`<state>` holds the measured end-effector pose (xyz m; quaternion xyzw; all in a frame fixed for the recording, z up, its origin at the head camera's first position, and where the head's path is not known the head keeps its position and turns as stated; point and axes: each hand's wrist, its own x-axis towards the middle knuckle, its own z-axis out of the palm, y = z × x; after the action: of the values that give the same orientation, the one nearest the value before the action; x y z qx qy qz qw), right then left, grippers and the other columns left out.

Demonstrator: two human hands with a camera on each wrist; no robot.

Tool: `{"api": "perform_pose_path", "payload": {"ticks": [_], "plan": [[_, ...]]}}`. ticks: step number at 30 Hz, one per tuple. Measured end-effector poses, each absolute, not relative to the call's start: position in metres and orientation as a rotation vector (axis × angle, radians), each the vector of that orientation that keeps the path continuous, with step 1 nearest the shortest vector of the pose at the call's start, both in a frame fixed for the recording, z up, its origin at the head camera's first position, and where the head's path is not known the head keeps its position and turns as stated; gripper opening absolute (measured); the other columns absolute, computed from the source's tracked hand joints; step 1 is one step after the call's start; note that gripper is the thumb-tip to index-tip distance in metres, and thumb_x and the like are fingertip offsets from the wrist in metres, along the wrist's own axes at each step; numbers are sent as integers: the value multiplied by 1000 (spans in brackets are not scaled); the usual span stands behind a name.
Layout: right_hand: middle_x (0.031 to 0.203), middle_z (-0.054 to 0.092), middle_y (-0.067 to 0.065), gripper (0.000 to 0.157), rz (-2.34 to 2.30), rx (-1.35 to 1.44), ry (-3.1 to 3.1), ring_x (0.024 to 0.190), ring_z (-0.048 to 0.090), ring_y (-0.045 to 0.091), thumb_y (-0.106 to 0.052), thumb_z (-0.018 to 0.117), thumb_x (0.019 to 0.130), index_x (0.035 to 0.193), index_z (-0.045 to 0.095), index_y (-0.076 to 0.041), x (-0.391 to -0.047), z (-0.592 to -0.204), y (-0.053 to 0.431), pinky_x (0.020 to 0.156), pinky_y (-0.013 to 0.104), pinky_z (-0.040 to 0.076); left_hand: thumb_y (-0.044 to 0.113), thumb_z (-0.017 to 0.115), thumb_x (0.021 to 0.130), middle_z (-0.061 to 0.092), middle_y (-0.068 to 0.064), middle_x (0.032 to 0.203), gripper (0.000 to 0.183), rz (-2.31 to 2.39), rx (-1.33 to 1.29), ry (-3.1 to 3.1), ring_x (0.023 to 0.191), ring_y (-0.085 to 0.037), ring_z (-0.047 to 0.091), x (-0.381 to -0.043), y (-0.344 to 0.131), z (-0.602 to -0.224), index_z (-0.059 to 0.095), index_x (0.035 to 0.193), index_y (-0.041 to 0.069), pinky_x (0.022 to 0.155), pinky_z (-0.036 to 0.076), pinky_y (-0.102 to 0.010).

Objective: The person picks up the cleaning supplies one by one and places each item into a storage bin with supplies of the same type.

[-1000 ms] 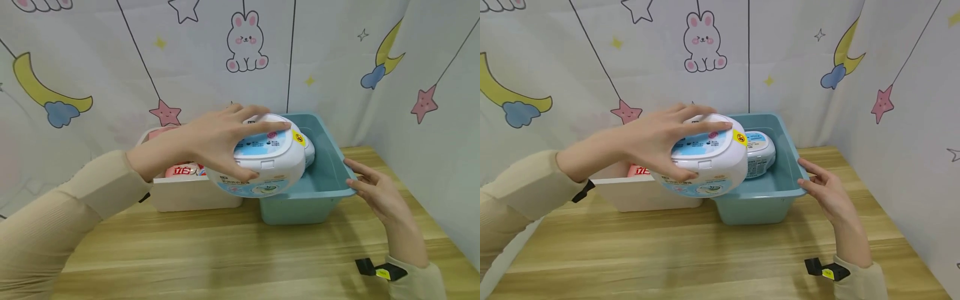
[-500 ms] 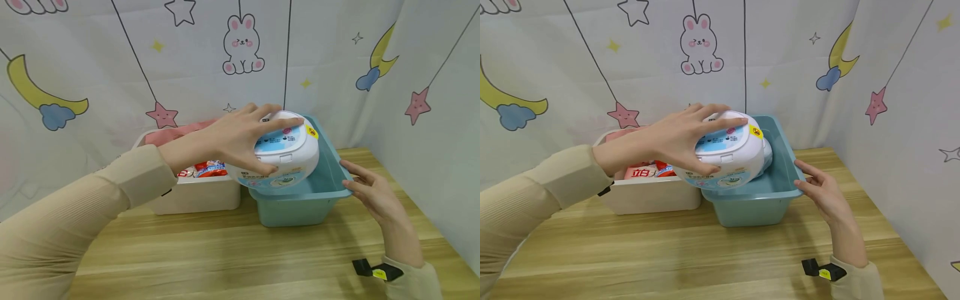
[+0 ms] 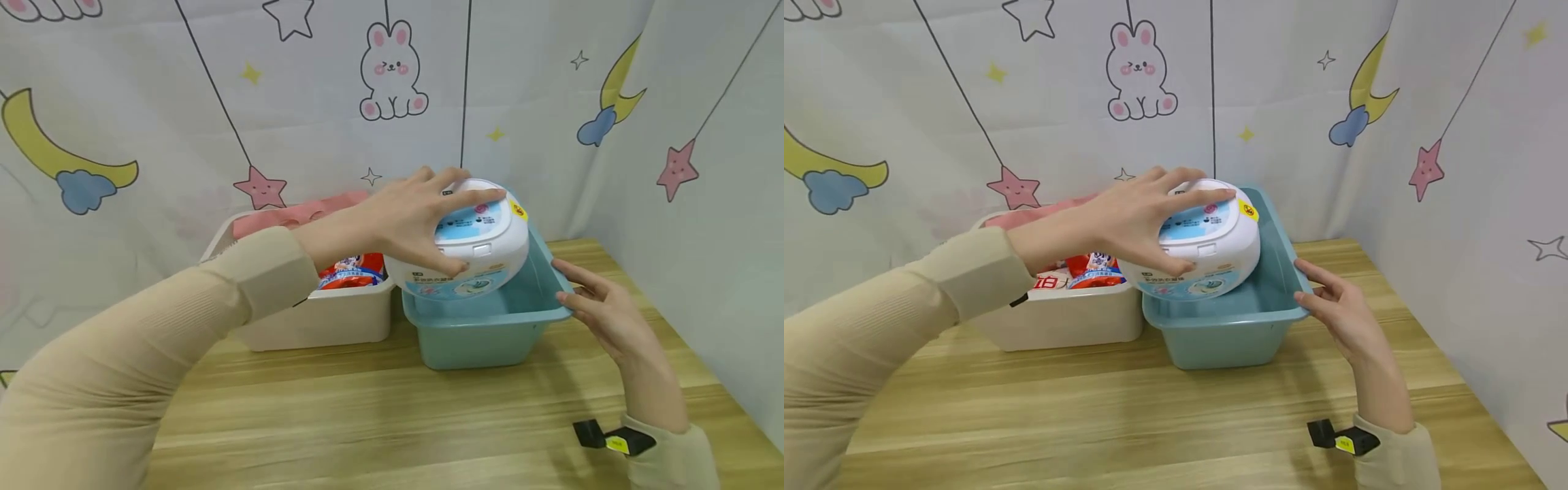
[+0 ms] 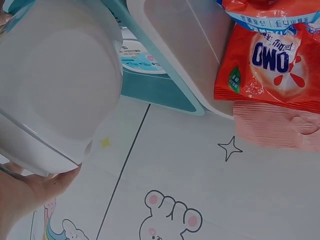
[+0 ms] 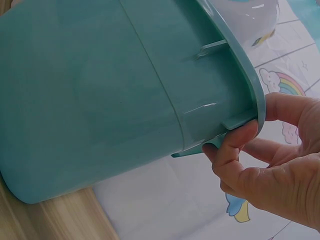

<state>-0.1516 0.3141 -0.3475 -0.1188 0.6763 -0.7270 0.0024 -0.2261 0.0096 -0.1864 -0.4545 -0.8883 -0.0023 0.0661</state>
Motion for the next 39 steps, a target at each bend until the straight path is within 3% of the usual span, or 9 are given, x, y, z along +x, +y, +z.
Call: {"api": "perform_pose_path", "payload": {"ticks": [14, 39], "plan": [[129, 51, -9, 57, -2271, -341, 2129, 106, 59, 2, 2, 55, 93, 147, 35, -2, -154, -345, 312, 84, 15, 53, 64, 59, 74, 25, -1, 156, 86, -36, -1402, -2700, 119, -24, 42, -236, 26, -209, 19, 149, 48, 84, 48, -36], [126, 51, -4, 56, -2282, -330, 2121, 98, 60, 4, 2, 54, 94, 147, 36, -1, -151, -344, 313, 83, 16, 54, 67, 56, 76, 25, 0, 156, 85, 22, -1433, -2744, 119, -23, 41, -248, 55, -250, 18, 149, 47, 92, 45, -37]]}}
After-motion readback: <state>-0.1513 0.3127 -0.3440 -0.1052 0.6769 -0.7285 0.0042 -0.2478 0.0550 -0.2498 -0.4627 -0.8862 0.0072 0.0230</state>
